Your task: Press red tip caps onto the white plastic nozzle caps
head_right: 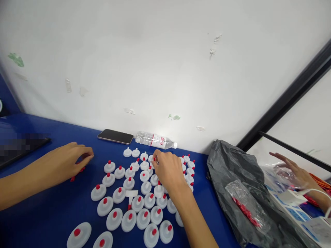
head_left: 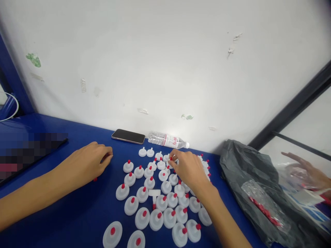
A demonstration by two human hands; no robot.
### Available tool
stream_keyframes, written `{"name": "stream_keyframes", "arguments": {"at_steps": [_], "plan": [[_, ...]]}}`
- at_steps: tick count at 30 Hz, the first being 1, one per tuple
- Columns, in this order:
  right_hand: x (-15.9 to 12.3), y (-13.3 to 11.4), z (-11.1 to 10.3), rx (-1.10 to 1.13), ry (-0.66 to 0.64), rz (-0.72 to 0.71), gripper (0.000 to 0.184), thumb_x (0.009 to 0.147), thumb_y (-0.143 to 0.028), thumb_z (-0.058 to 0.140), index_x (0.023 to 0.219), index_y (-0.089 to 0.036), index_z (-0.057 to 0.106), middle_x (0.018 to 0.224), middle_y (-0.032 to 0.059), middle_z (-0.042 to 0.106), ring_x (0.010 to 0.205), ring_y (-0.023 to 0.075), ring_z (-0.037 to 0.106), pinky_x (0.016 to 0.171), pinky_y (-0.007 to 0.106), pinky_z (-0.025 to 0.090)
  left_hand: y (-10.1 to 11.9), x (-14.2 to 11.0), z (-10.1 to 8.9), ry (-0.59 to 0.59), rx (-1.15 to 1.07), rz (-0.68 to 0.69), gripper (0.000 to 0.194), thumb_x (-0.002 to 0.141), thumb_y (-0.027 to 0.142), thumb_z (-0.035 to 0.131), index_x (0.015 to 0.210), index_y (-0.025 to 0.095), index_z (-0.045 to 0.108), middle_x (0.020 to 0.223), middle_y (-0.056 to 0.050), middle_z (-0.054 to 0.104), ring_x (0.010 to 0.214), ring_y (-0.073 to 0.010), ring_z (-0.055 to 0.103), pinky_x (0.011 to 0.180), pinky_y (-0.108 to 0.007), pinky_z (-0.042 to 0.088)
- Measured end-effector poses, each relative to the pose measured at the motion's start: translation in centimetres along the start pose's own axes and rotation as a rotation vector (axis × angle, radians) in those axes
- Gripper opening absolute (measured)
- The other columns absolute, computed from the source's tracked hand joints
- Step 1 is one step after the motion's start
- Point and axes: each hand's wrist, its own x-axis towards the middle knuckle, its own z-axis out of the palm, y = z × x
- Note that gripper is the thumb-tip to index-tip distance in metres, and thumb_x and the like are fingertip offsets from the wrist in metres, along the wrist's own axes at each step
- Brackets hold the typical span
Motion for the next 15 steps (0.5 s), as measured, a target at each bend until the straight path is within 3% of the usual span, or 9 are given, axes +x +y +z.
{"name": "stream_keyframes", "arguments": {"at_steps": [4,7,11,15], "plan": [[0.1,0.0,0.2,-0.009,-0.021,0.007,0.005,0.104,-0.030,0.072,0.107,-0.029,0.077,0.100,-0.0018,0.085,0.095,0.0246,0.079,0.066,0.030,0.039,0.1,-0.7,0.3,-0.016,0.005,0.009,0.024,0.091,0.042,0.052,0.082,0.028,0.071,0.082,-0.011,0.074,0.087,-0.0380,0.069,0.064,-0.041,0.042],[0.2,0.3,-0.2,-0.027,-0.008,0.047,0.017,0.110,-0.041,0.063,0.111,-0.031,0.077,0.103,-0.0015,0.085,0.098,0.0245,0.080,0.069,0.030,0.042,0.1,-0.9,0.5,-0.042,0.006,0.017,0.018,0.087,0.038,0.055,0.084,0.028,0.071,0.082,-0.011,0.074,0.087,-0.0381,0.069,0.062,-0.041,0.041],[0.3,1.2,-1.0,-0.095,0.032,0.183,0.028,0.115,-0.037,0.049,0.120,-0.027,0.076,0.107,0.0057,0.084,0.101,0.0280,0.079,0.071,0.032,0.044,0.1,-0.8,0.8,-0.090,-0.012,0.014,0.023,0.086,0.029,0.050,0.090,0.029,0.073,0.083,-0.008,0.075,0.080,-0.0331,0.070,0.062,-0.039,0.041],[0.3,1.8,-0.7,-0.138,-0.014,0.270,0.025,0.110,-0.037,0.059,0.113,-0.023,0.079,0.108,0.0100,0.083,0.102,0.0311,0.079,0.073,0.033,0.047,0.3,-0.6,0.7,-0.102,-0.026,0.006,0.024,0.087,0.031,0.050,0.083,0.029,0.073,0.084,-0.009,0.076,0.076,-0.0321,0.070,0.061,-0.039,0.041]]}}
